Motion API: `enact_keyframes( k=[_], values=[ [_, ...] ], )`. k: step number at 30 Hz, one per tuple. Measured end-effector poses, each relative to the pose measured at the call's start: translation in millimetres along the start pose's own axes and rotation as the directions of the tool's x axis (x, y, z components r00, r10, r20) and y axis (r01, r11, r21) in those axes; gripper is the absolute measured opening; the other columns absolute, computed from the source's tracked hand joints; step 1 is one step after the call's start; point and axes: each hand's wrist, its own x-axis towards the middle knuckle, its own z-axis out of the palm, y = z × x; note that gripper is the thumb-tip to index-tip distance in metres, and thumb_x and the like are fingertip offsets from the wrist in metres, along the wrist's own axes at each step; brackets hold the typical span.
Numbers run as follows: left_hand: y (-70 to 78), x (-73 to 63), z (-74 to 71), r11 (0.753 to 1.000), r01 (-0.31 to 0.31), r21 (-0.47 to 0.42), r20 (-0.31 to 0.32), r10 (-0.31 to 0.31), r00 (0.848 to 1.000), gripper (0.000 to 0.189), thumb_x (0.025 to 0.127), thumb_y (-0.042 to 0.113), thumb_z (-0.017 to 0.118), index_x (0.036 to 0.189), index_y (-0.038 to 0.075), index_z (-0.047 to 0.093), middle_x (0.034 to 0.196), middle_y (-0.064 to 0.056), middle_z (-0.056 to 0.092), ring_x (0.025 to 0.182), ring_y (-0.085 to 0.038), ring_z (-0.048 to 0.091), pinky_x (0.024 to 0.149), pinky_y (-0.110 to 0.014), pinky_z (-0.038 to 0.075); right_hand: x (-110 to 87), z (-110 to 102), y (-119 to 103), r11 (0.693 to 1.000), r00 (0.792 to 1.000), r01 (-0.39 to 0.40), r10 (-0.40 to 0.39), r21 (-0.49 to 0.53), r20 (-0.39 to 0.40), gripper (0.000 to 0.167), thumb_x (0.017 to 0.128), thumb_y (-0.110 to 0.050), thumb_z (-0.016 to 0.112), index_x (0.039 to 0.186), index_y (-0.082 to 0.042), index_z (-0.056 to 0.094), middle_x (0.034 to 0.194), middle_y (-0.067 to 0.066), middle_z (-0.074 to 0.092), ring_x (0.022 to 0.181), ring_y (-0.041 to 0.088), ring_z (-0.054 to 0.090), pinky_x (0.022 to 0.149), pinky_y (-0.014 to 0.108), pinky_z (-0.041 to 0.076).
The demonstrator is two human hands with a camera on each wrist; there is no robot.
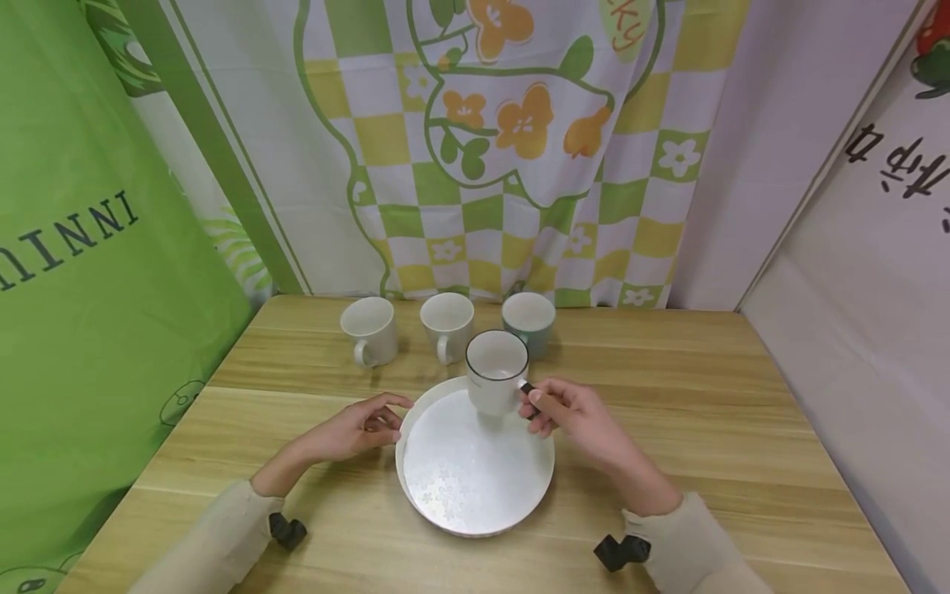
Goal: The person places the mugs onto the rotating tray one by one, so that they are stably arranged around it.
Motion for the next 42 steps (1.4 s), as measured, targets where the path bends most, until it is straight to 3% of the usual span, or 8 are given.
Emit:
enact_keyframes(
  k=[7, 14, 20, 27, 33, 42],
  values=[
    [-0.1, -0.5, -0.6, 1.000, -0.006, 0.002, -0.003, 0.006, 1.000, 0.048, 0.099, 0.021, 0.064, 0.142, 0.007, 0.047, 0.117, -0.015, 0.068, 0.109, -0.025, 0.065, 0.096, -0.037, 0.053, 5.4, 8.4, 1.1, 0.999, 0.999, -0.015, 0.014, 0.033, 0.031, 0.036, 0.106, -0.014, 0.047, 0.115, 0.021, 0.052, 0.098, 0.012, 0.067, 0.077, 0.009, 0.065, 0.068, 0.024, 0.057],
    [-3.4, 0.5, 0.6, 1.000, 0.013, 0.022, -0.015, -0.013, 1.000, 0.047, 0.099, 0.021, 0.064, 0.142, 0.009, 0.048, 0.116, -0.013, 0.068, 0.109, -0.022, 0.065, 0.096, -0.034, 0.053, 10.2, 14.9, 8.2, 0.998, 0.998, -0.050, 0.048, 0.030, 0.044, 0.036, 0.106, -0.018, 0.048, 0.117, 0.015, 0.056, 0.102, 0.018, 0.067, 0.077, 0.010, 0.065, 0.070, 0.025, 0.057],
    [-0.2, -1.0, 0.6, 1.000, -0.014, 0.014, -0.014, 0.014, 1.000, 0.048, 0.099, 0.020, 0.063, 0.141, 0.005, 0.047, 0.114, -0.017, 0.068, 0.107, -0.023, 0.065, 0.095, -0.034, 0.053, 13.9, 21.0, 11.4, 0.995, 0.995, -0.087, 0.085, 0.047, 0.045, 0.035, 0.106, -0.018, 0.049, 0.117, 0.015, 0.055, 0.102, 0.015, 0.066, 0.077, 0.009, 0.065, 0.070, 0.024, 0.056],
    [0.9, -1.7, 1.3, 1.000, -0.011, 0.008, -0.007, 0.011, 1.000, 0.049, 0.100, 0.022, 0.063, 0.142, 0.006, 0.046, 0.116, -0.015, 0.067, 0.107, -0.018, 0.064, 0.096, -0.033, 0.053, 16.2, 27.5, 17.9, 0.994, 0.994, -0.089, 0.085, 0.063, 0.062, 0.035, 0.106, -0.019, 0.049, 0.115, 0.015, 0.055, 0.103, 0.018, 0.066, 0.077, 0.010, 0.064, 0.070, 0.023, 0.056],
    [0.7, -0.8, 2.1, 1.000, 0.006, 0.003, -0.008, -0.006, 1.000, 0.050, 0.099, 0.021, 0.063, 0.143, 0.006, 0.045, 0.115, -0.014, 0.068, 0.109, -0.022, 0.065, 0.097, -0.034, 0.052, 18.7, 34.4, 22.4, 0.991, 0.993, -0.093, 0.085, 0.093, 0.086, 0.036, 0.106, -0.018, 0.048, 0.117, 0.016, 0.054, 0.105, 0.021, 0.066, 0.077, 0.009, 0.064, 0.069, 0.022, 0.054],
    [-0.1, -1.5, 1.3, 1.000, -0.018, -0.002, -0.003, 0.018, 1.000, 0.049, 0.099, 0.018, 0.064, 0.141, 0.003, 0.045, 0.111, -0.017, 0.069, 0.105, -0.021, 0.066, 0.094, -0.031, 0.053, 21.1, 42.7, 25.9, 0.994, 0.991, -0.092, 0.085, 0.065, 0.099, 0.035, 0.106, -0.018, 0.049, 0.115, 0.015, 0.056, 0.105, 0.021, 0.068, 0.077, 0.009, 0.064, 0.070, 0.022, 0.054]
  ],
)
